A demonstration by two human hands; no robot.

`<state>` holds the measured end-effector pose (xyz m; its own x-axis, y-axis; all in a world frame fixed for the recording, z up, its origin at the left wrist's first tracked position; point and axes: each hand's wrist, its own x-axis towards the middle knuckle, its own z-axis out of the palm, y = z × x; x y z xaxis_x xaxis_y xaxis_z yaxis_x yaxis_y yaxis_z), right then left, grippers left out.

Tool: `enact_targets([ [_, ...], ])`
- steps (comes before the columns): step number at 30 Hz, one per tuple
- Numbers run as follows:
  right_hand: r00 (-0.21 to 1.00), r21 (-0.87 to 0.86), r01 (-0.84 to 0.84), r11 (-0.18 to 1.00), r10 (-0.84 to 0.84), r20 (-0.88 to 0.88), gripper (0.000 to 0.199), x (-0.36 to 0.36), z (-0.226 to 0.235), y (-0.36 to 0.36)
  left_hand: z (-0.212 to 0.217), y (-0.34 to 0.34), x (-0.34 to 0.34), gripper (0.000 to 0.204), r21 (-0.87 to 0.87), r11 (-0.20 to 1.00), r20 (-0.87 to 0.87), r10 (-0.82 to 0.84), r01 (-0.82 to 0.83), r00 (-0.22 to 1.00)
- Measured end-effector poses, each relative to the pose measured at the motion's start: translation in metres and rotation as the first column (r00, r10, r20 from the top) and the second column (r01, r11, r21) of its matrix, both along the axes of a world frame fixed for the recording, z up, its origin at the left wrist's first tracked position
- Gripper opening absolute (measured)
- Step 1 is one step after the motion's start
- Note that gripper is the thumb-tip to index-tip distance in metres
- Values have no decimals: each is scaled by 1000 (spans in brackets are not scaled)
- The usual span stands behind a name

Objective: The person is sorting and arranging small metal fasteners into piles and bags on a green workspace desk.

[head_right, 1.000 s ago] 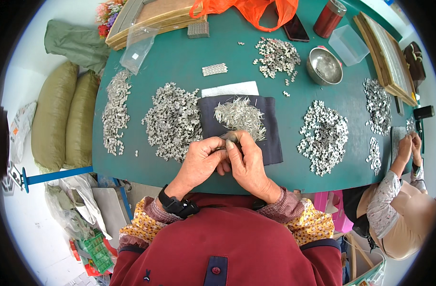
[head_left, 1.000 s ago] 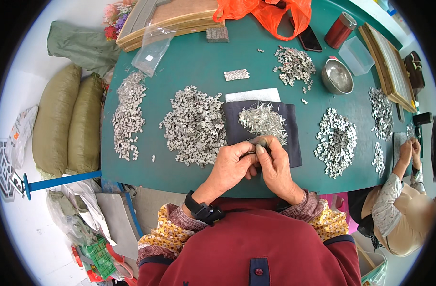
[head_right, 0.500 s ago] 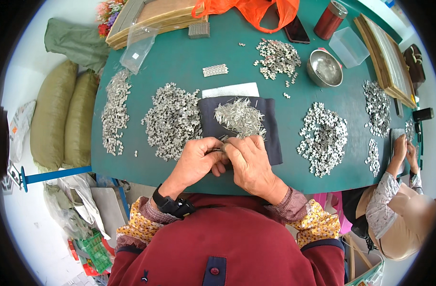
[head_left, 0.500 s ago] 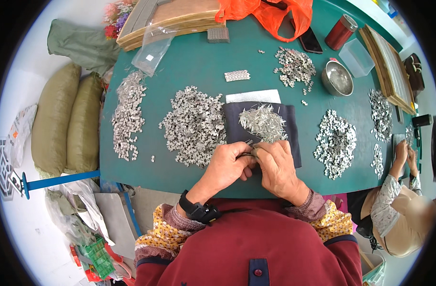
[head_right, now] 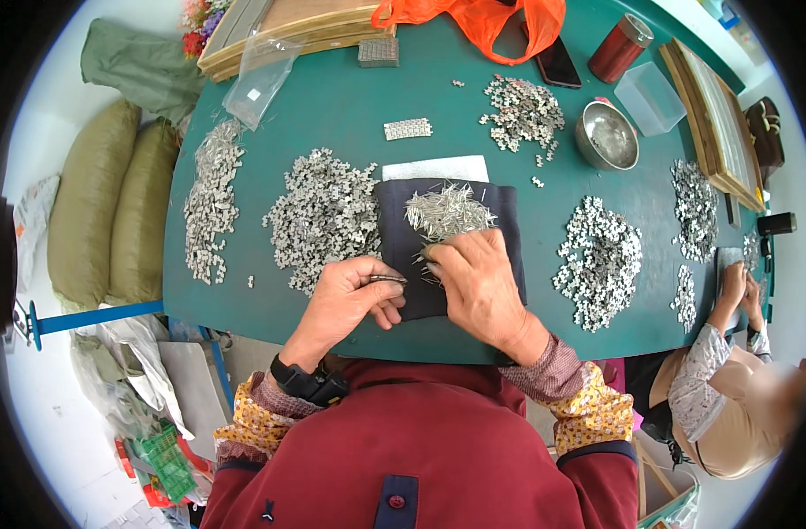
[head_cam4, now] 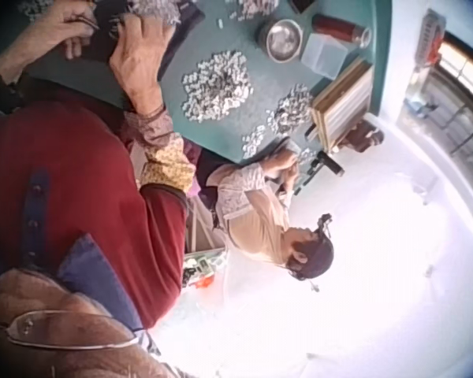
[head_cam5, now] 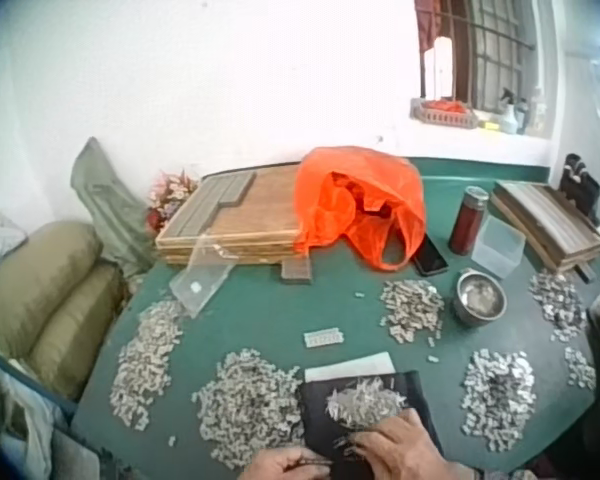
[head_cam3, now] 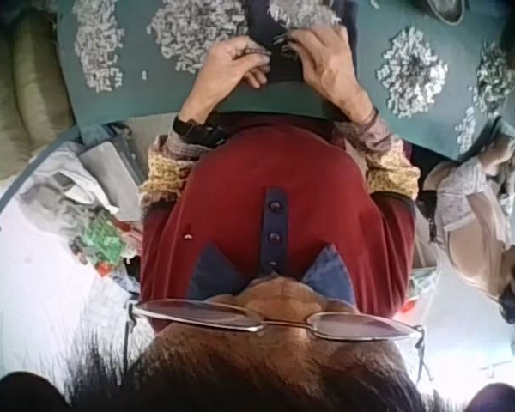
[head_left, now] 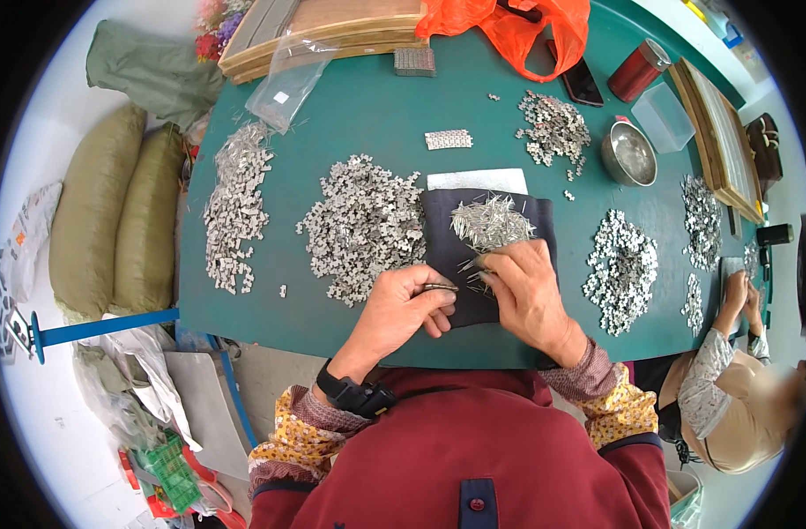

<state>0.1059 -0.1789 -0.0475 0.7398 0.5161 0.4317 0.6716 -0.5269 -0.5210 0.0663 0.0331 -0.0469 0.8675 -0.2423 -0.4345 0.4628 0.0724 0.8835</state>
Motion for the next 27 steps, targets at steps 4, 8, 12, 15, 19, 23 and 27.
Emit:
enact_targets([
  [4,992,-146,-107,984,115,44,13,18,-2,10,-9,12,-11,12,-26,998,-28,62,-63,998],
  [8,983,-258,-154,954,175,59,15,25,-6,20,-12,20,-16,12,-36,996,-39,75,-76,996],
  [12,977,-362,-157,919,197,78,16,26,-8,24,-13,24,-18,12,-54,995,-52,83,-86,995],
  [15,985,-333,-135,933,163,58,15,27,-9,25,-15,26,-19,12,-67,993,-45,91,-94,995],
  [19,995,-249,-100,963,94,-39,17,25,2,24,-14,25,-18,10,-56,996,-18,66,-67,998],
  [23,975,-91,-171,981,155,-159,25,20,14,22,-13,19,-17,9,-7,1000,19,26,-26,999],
  [27,927,-4,-302,953,293,-233,38,10,25,25,-6,8,-13,9,40,999,29,-28,27,999],
])
